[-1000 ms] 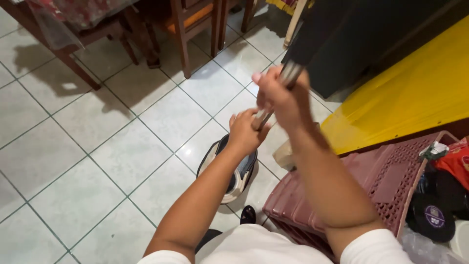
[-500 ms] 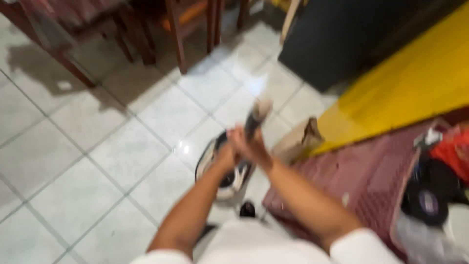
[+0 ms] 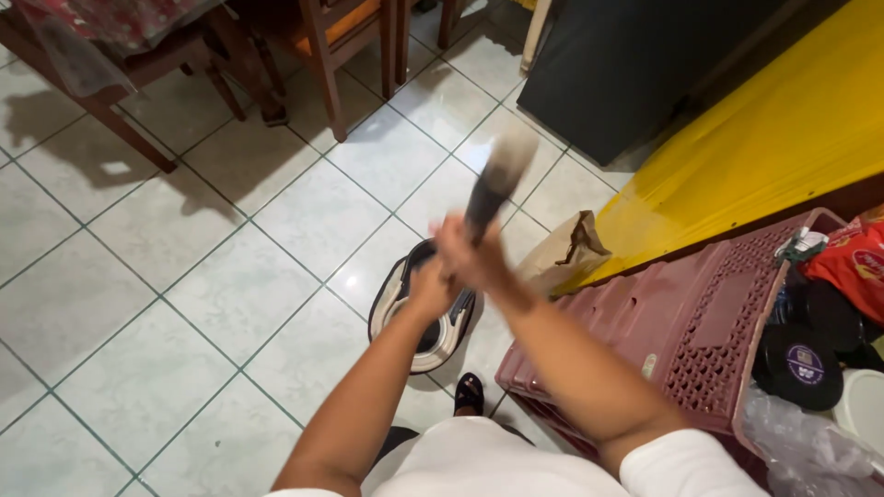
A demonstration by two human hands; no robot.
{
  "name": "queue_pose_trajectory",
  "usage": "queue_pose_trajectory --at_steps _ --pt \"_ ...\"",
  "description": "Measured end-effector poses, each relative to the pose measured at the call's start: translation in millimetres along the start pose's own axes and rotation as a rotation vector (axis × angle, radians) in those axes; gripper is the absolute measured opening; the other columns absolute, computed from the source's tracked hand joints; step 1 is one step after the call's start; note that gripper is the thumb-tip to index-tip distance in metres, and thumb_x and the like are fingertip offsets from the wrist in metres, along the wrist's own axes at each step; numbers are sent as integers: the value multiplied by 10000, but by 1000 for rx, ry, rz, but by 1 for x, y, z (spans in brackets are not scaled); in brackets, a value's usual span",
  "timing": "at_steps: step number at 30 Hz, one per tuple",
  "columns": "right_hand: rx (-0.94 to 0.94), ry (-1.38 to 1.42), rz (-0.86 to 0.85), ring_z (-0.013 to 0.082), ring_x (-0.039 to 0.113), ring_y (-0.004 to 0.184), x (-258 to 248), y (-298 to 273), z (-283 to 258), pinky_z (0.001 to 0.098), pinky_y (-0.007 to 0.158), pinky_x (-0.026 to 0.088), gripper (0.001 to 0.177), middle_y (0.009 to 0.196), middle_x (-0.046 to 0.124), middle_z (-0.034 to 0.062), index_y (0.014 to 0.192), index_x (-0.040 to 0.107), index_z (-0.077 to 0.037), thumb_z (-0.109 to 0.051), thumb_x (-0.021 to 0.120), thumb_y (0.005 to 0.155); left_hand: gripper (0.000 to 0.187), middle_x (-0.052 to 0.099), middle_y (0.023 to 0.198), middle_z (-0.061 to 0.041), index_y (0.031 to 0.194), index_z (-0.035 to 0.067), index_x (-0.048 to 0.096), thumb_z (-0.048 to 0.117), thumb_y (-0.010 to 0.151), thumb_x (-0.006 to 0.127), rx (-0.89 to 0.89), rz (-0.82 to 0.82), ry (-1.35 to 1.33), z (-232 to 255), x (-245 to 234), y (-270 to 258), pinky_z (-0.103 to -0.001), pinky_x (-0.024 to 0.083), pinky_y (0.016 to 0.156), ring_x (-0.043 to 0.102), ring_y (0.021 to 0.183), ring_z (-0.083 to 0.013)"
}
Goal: The person mops a tiled floor using a spin mop and bucket. They repeatedly wring the mop in the bucket, then mop around furniture including a table and chairs, and along a yellow wall.
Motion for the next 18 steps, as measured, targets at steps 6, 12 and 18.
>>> queue_pose_trajectory --at_steps 6,12,18 --pt "6 94 39 129 588 507 -7 -33 19 196 601 534 278 558 535 11 680 520 -83 -42 700 888 729 570 1513 -71 1518 166 418 440 879 633 -359 -280 -15 -6 15 -19 -783 83 1177 458 1460 -315" --pt "-355 -263 -133 180 616 497 4 24 -174 424 853 618 419 530 570 93 615 583 -77 -173 634 1020 559 695 1247 -73 1269 125 656 483 843 715 2 180 -120 110 -77 26 -575 335 1160 618 1241 -311" --pt "-607 -62 -269 158 453 296 7 43 -170 283 363 429 392 397 471 105 558 567 3 -124 647 919 462 682 1171 -67 1130 134 708 532 899 672 220 406 -179 103 -61 32 -507 357 1148 623 1195 -282"
Point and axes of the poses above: each hand's wrist, its own y-axis towards the middle knuckle, its own x-axis out of the palm, z = x × y, the point moved 1 cm from there along y, towards the middle knuckle
